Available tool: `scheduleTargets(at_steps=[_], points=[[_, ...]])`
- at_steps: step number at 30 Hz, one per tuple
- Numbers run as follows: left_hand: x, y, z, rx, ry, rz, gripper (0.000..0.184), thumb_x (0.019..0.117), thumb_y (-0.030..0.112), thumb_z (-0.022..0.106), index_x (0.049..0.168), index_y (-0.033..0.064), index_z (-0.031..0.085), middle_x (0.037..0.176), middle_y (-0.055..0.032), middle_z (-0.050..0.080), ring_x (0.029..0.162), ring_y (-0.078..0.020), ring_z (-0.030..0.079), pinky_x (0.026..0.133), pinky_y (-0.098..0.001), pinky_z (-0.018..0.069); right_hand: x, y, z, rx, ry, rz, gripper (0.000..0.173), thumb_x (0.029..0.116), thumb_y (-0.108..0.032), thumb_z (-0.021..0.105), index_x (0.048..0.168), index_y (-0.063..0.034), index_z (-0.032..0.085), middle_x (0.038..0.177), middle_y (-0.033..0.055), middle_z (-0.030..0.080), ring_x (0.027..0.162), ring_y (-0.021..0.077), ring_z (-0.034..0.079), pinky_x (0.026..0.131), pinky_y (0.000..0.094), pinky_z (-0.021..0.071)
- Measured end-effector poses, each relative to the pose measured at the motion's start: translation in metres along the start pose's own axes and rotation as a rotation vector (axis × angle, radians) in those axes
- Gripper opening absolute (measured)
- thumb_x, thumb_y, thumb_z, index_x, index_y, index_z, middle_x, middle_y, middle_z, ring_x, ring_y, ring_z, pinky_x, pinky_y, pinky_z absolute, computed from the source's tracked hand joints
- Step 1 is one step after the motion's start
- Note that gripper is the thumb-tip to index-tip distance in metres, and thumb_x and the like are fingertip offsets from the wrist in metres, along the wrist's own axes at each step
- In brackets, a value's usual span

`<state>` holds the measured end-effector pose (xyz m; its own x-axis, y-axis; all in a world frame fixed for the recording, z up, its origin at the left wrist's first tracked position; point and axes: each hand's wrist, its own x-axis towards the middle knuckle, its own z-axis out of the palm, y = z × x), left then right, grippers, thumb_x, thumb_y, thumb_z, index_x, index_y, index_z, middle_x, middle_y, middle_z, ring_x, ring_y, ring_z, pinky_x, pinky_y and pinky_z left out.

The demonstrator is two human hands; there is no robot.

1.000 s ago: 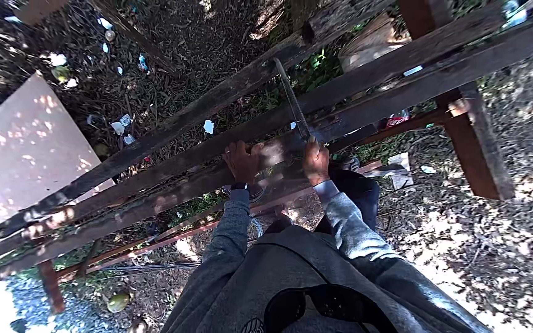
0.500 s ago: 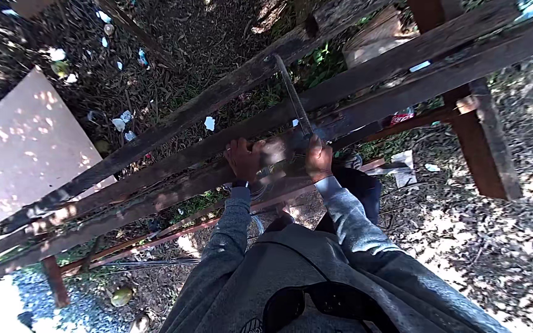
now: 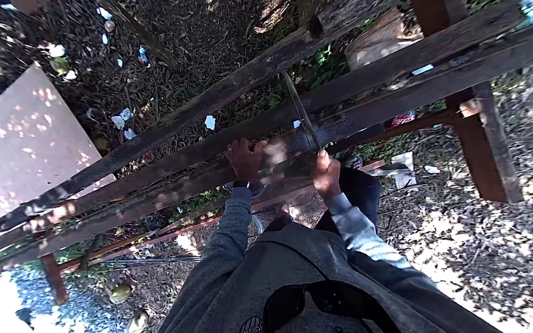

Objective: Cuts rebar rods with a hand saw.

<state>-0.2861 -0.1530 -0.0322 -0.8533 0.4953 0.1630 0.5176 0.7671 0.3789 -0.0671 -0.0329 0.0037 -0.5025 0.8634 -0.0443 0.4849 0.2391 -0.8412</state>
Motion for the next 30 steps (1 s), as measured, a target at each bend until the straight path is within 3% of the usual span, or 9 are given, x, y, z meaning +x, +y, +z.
scheduleTargets(at_steps=[3,7,12,16,19,22,24,26,30], points=[[-0.005,-0.002,-0.004,0.003,-0.020,0.010,0.056,0.0879,0.074,0.061,0.091,0.0187,0.067,0.097,-0.0045,0.062,0.103,-0.0280,0.058,0.098,-0.0537,0.0429,0.031,-0.009,0.017,0.014,-0.028,0.075,0.074,0.1078,-0.059,0.016,0.085,-0.0059,0.062,0.068,0.0142,0.056,0.062,0.0294,0.060,0.056,0.0540,0.0500],[-0.019,-0.015,-0.004,0.027,-0.011,0.088,0.056,0.0889,0.073,0.061,0.095,0.0179,0.063,0.101,-0.0092,0.059,0.104,-0.0322,0.057,0.093,-0.0550,0.0460,-0.023,0.027,-0.002,0.127,-0.001,0.012,0.076,0.1055,-0.064,0.021,0.083,-0.0068,0.065,0.063,0.0045,0.055,0.059,0.0170,0.057,0.059,0.0427,0.0521],[-0.013,-0.010,0.000,0.004,-0.025,0.092,0.055,0.0924,0.071,0.058,0.095,0.0159,0.063,0.102,-0.0107,0.059,0.104,-0.0336,0.056,0.094,-0.0571,0.0441,-0.099,0.041,-0.036,0.288,0.009,0.017,0.063,0.1086,-0.057,0.026,0.073,-0.0137,0.054,0.055,-0.0056,0.044,0.047,0.0061,0.045,0.046,0.0279,0.0415],[0.001,0.000,0.002,0.018,0.018,0.021,0.056,0.0880,0.073,0.061,0.089,0.0172,0.066,0.095,-0.0055,0.062,0.101,-0.0285,0.059,0.096,-0.0529,0.0435,-0.013,0.003,-0.007,-0.012,-0.028,-0.003,0.075,0.1071,-0.057,0.020,0.084,-0.0016,0.064,0.064,0.0104,0.056,0.061,0.0231,0.060,0.058,0.0476,0.0520],[-0.005,-0.005,-0.002,0.017,0.003,0.021,0.057,0.0867,0.075,0.061,0.091,0.0180,0.065,0.097,-0.0052,0.061,0.102,-0.0281,0.059,0.097,-0.0533,0.0445,0.029,-0.010,0.019,0.017,-0.034,0.065,0.077,0.1062,-0.063,0.014,0.084,-0.0065,0.061,0.066,0.0137,0.055,0.060,0.0289,0.059,0.054,0.0537,0.0491],[-0.021,-0.014,-0.006,0.015,-0.039,0.070,0.058,0.0871,0.076,0.060,0.096,0.0185,0.061,0.104,-0.0087,0.059,0.107,-0.0319,0.056,0.095,-0.0550,0.0463,0.014,0.005,0.012,0.102,-0.017,0.025,0.072,0.1074,-0.061,0.019,0.083,-0.0080,0.061,0.062,0.0084,0.052,0.056,0.0231,0.055,0.052,0.0478,0.0472],[-0.013,-0.016,0.004,0.015,-0.025,0.072,0.059,0.0896,0.076,0.056,0.094,0.0173,0.062,0.103,-0.0094,0.060,0.106,-0.0332,0.056,0.094,-0.0569,0.0450,-0.022,0.028,0.001,0.139,-0.001,0.006,0.074,0.1054,-0.064,0.021,0.081,-0.0081,0.063,0.062,0.0034,0.054,0.058,0.0159,0.056,0.057,0.0414,0.0510],[-0.012,-0.014,0.009,0.011,-0.022,0.081,0.060,0.0916,0.075,0.054,0.095,0.0161,0.063,0.102,-0.0108,0.060,0.104,-0.0344,0.057,0.094,-0.0588,0.0443,-0.069,0.048,-0.019,0.199,0.007,0.006,0.075,0.1044,-0.068,0.022,0.076,-0.0092,0.059,0.058,-0.0008,0.051,0.052,0.0107,0.052,0.051,0.0347,0.0485],[-0.020,-0.011,-0.006,0.007,-0.003,0.111,0.056,0.0903,0.072,0.060,0.096,0.0162,0.062,0.101,-0.0107,0.059,0.103,-0.0326,0.057,0.094,-0.0560,0.0452,-0.091,0.030,-0.039,0.243,0.013,0.008,0.063,0.1089,-0.056,0.027,0.074,-0.0124,0.056,0.056,-0.0056,0.045,0.048,0.0053,0.046,0.047,0.0273,0.0431]])
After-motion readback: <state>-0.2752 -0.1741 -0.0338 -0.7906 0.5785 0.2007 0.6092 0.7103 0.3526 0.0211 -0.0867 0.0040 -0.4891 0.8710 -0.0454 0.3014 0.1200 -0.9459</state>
